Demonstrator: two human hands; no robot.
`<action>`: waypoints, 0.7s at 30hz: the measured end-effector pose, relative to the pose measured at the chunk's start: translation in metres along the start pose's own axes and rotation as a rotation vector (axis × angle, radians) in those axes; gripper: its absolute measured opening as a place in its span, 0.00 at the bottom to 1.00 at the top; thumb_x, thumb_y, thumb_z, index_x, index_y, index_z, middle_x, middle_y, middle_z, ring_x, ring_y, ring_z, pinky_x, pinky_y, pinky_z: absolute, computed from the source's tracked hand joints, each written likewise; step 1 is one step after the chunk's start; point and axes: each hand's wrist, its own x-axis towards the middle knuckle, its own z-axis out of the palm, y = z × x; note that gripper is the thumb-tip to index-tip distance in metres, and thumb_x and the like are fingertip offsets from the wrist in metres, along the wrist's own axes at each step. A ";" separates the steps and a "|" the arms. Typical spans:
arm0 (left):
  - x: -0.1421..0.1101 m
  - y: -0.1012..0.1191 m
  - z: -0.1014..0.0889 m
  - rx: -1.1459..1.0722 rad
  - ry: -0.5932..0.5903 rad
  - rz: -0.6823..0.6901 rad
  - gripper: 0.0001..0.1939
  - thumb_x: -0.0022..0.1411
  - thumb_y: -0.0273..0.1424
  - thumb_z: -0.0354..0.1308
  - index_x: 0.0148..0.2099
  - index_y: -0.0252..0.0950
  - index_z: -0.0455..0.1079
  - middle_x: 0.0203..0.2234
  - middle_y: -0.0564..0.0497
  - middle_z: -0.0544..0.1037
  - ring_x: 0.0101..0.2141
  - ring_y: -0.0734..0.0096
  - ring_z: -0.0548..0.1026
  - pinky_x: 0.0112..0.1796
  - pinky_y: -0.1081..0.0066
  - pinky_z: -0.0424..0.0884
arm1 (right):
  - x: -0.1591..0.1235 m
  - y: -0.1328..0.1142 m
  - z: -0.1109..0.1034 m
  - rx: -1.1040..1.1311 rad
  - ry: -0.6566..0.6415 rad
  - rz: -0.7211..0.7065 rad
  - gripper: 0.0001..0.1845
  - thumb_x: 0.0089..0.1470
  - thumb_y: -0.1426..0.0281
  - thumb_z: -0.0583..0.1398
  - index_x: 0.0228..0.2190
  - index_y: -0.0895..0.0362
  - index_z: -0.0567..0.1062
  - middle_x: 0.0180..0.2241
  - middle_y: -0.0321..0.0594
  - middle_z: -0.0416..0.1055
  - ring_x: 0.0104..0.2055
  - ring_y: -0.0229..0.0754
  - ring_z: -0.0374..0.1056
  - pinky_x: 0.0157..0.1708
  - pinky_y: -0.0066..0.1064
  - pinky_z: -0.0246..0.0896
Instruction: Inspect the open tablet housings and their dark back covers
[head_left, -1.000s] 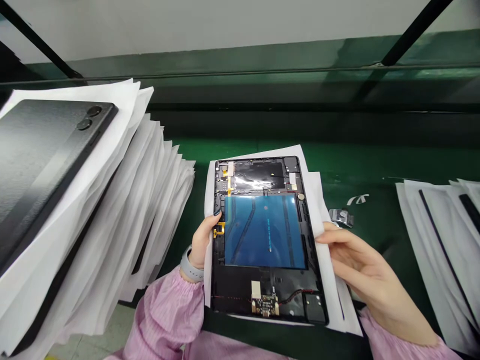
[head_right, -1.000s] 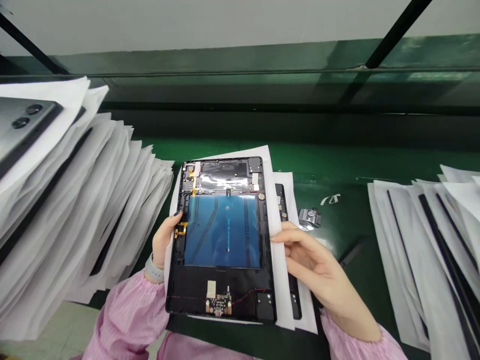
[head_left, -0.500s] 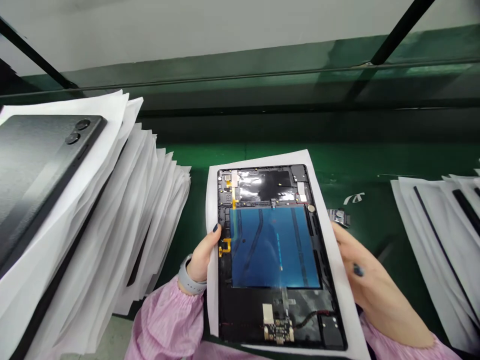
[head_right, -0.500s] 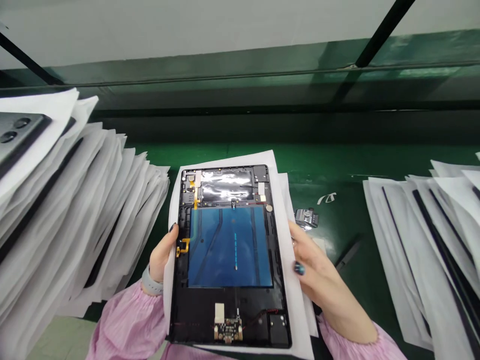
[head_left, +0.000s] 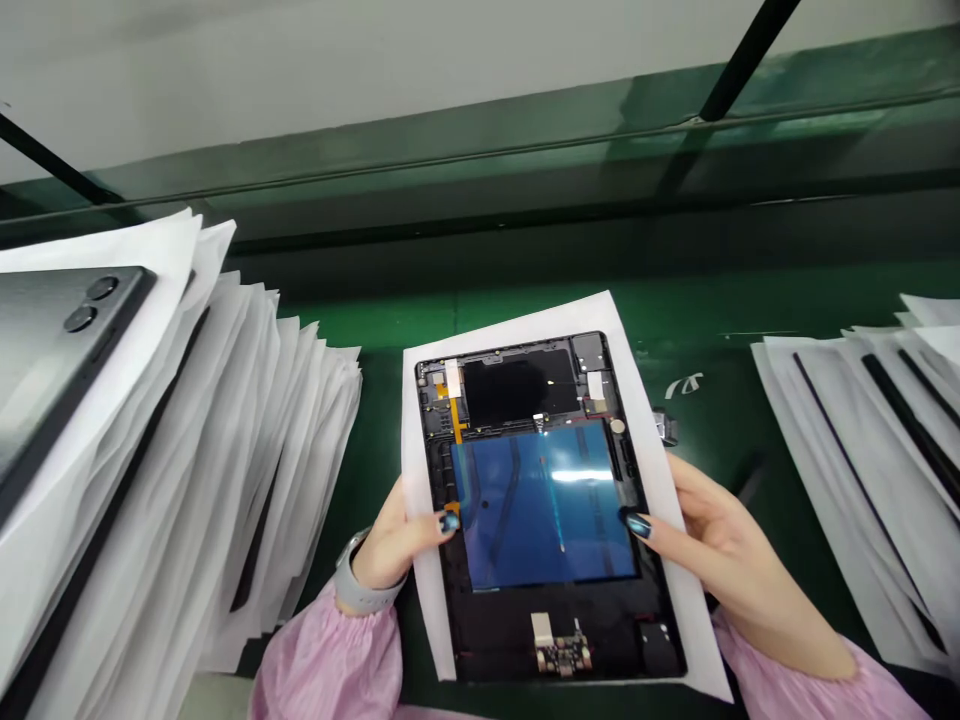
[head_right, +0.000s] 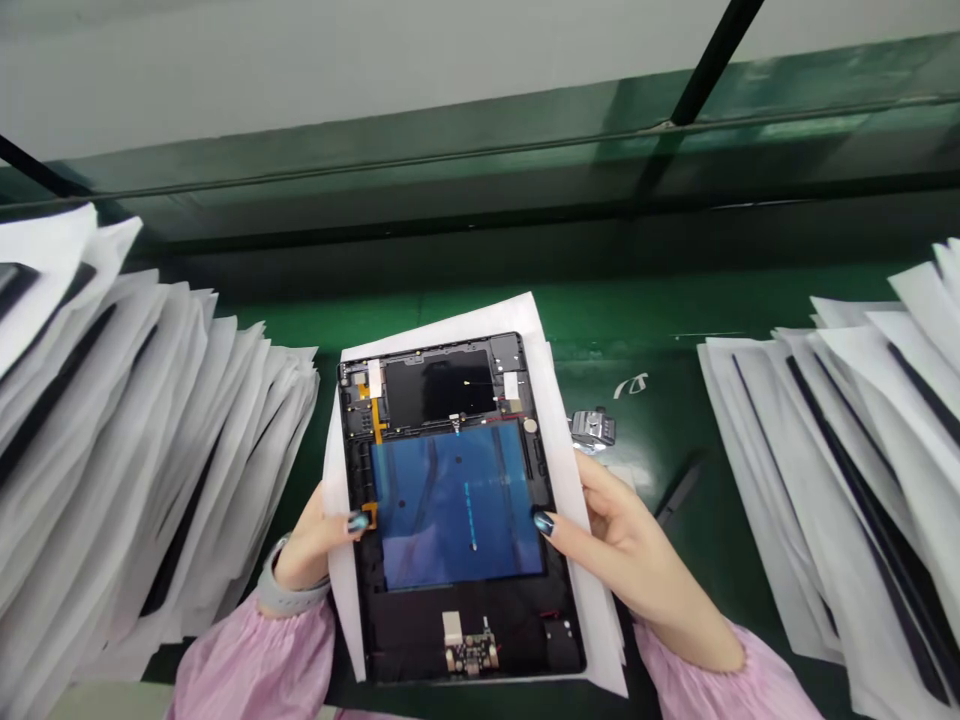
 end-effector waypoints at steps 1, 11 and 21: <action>0.000 0.001 -0.001 0.036 -0.019 0.017 0.21 0.45 0.31 0.74 0.44 0.40 0.81 0.30 0.51 0.83 0.29 0.62 0.79 0.34 0.67 0.76 | 0.001 0.001 0.000 -0.007 -0.011 0.001 0.29 0.55 0.54 0.68 0.56 0.48 0.75 0.50 0.45 0.79 0.48 0.53 0.77 0.47 0.37 0.75; 0.008 0.012 0.012 0.301 0.079 0.087 0.12 0.40 0.24 0.64 0.32 0.37 0.79 0.21 0.57 0.76 0.22 0.72 0.68 0.25 0.74 0.67 | 0.007 0.013 -0.003 -0.030 -0.074 -0.151 0.30 0.59 0.53 0.64 0.60 0.49 0.72 0.55 0.46 0.76 0.51 0.52 0.76 0.51 0.37 0.73; -0.010 -0.003 0.004 0.372 0.345 0.093 0.13 0.46 0.33 0.72 0.37 0.39 0.81 0.29 0.54 0.83 0.32 0.65 0.76 0.36 0.72 0.72 | -0.007 0.005 0.004 0.073 0.028 -0.080 0.38 0.48 0.47 0.69 0.56 0.50 0.75 0.55 0.48 0.75 0.56 0.58 0.72 0.56 0.44 0.68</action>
